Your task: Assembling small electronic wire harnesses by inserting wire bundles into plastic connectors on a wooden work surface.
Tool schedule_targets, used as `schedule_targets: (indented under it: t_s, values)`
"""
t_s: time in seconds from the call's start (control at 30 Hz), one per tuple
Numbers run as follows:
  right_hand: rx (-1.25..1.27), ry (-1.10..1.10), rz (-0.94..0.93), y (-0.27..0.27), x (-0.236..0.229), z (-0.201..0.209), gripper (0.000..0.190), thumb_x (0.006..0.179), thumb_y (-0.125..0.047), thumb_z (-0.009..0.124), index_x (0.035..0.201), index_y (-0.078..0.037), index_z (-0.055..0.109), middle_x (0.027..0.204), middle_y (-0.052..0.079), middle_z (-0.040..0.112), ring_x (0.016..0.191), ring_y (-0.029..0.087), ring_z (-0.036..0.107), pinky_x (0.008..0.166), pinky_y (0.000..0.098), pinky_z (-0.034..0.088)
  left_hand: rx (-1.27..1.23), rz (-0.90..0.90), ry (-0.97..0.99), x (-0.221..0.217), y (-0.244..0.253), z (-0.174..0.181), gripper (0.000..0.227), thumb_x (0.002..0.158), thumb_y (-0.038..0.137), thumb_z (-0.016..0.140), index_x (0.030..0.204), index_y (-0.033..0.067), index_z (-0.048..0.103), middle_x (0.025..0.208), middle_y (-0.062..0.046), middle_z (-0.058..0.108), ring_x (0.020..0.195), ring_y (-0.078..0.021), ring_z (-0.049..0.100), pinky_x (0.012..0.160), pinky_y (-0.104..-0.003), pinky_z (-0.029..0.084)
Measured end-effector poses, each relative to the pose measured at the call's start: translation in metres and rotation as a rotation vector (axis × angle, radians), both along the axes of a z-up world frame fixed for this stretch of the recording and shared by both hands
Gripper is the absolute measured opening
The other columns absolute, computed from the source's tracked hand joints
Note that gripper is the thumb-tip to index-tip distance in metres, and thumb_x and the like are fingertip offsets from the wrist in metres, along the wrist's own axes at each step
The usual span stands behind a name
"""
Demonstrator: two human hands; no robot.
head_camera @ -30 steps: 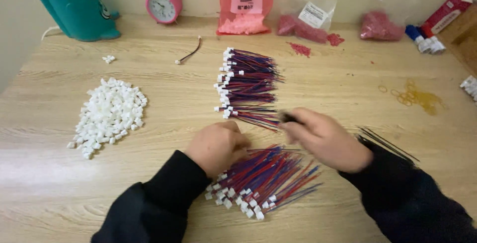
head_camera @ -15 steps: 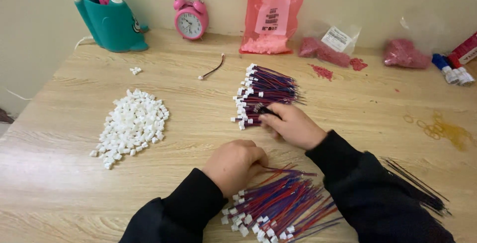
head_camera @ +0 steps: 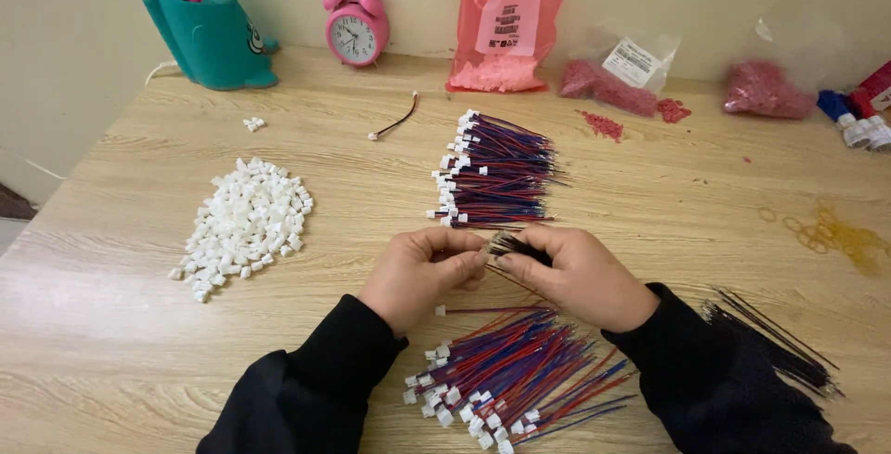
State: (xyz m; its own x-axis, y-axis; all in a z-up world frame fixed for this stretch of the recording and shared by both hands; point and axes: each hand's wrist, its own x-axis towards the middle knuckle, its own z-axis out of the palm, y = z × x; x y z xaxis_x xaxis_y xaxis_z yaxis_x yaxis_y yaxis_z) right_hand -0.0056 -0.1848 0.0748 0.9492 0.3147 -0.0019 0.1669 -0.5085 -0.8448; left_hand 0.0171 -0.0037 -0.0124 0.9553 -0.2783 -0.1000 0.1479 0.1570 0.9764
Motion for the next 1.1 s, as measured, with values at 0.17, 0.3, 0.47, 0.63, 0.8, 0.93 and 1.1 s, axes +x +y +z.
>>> schedule_targets:
  t_s: [0.17, 0.3, 0.47, 0.63, 0.8, 0.93, 1.1]
  values:
    - [-0.057, -0.049, -0.007, -0.003, 0.001, -0.008, 0.012, 0.087, -0.018, 0.069, 0.087, -0.007, 0.074, 0.069, 0.009, 0.073, 0.068, 0.013, 0.061, 0.066, 0.0309, 0.051, -0.025, 0.016, 0.012, 0.004, -0.001, -0.014, 0.022, 0.081, 0.004, 0.075, 0.101, -0.0053, 0.071, 0.079, -0.017, 0.072, 0.071, -0.0163, 0.07, 0.066, -0.025, 0.063]
    - [0.091, -0.031, -0.068, -0.003, 0.002, -0.015, 0.015, 0.086, -0.015, 0.071, 0.096, -0.006, 0.076, 0.077, 0.005, 0.076, 0.074, 0.011, 0.06, 0.074, 0.0294, 0.053, -0.069, 0.037, 0.048, 0.0, -0.001, -0.008, 0.022, 0.081, 0.004, 0.076, 0.099, -0.0065, 0.071, 0.081, -0.019, 0.072, 0.074, -0.0189, 0.071, 0.068, -0.029, 0.064]
    - [0.134, -0.019, -0.097, -0.005, 0.005, -0.026, 0.017, 0.085, -0.011, 0.071, 0.098, -0.002, 0.075, 0.076, 0.005, 0.073, 0.075, 0.012, 0.058, 0.071, 0.0288, 0.052, -0.118, 0.053, 0.084, -0.002, -0.004, -0.007, 0.022, 0.08, 0.005, 0.077, 0.098, -0.0056, 0.071, 0.081, -0.017, 0.07, 0.072, -0.0179, 0.069, 0.069, -0.028, 0.063]
    - [0.142, -0.024, -0.12, -0.008, 0.007, -0.033, 0.012, 0.083, -0.007, 0.07, 0.093, -0.001, 0.074, 0.07, 0.005, 0.068, 0.07, 0.013, 0.055, 0.064, 0.0258, 0.049, -0.286, 0.057, 0.149, 0.002, -0.003, -0.016, 0.023, 0.084, -0.002, 0.069, 0.105, -0.0094, 0.067, 0.086, -0.018, 0.068, 0.077, -0.0222, 0.071, 0.073, -0.03, 0.064]
    - [0.141, -0.03, -0.141, -0.005, 0.003, -0.026, 0.011, 0.082, -0.004, 0.07, 0.091, 0.001, 0.074, 0.068, 0.005, 0.067, 0.066, 0.011, 0.054, 0.059, 0.0236, 0.047, -0.375, 0.061, 0.174, 0.0, -0.001, -0.013, 0.024, 0.086, -0.003, 0.065, 0.109, -0.0094, 0.065, 0.091, -0.015, 0.065, 0.082, -0.0229, 0.071, 0.078, -0.034, 0.064]
    - [0.164, -0.016, -0.146, -0.004, 0.002, -0.027, 0.011, 0.082, -0.004, 0.071, 0.091, 0.001, 0.074, 0.067, 0.005, 0.067, 0.064, 0.011, 0.054, 0.058, 0.0228, 0.047, -0.411, 0.059, 0.18, -0.003, -0.002, -0.008, 0.024, 0.086, -0.005, 0.065, 0.11, -0.0084, 0.064, 0.092, -0.015, 0.065, 0.083, -0.024, 0.071, 0.078, -0.034, 0.064]
    - [0.115, -0.058, -0.144, -0.004, 0.002, -0.026, 0.013, 0.08, -0.008, 0.072, 0.091, 0.0, 0.074, 0.074, 0.009, 0.073, 0.073, 0.013, 0.06, 0.068, 0.0286, 0.053, -0.427, 0.044, 0.174, -0.003, -0.001, -0.01, 0.024, 0.086, -0.004, 0.065, 0.11, -0.0068, 0.064, 0.094, -0.017, 0.066, 0.083, -0.0246, 0.072, 0.076, -0.034, 0.064]
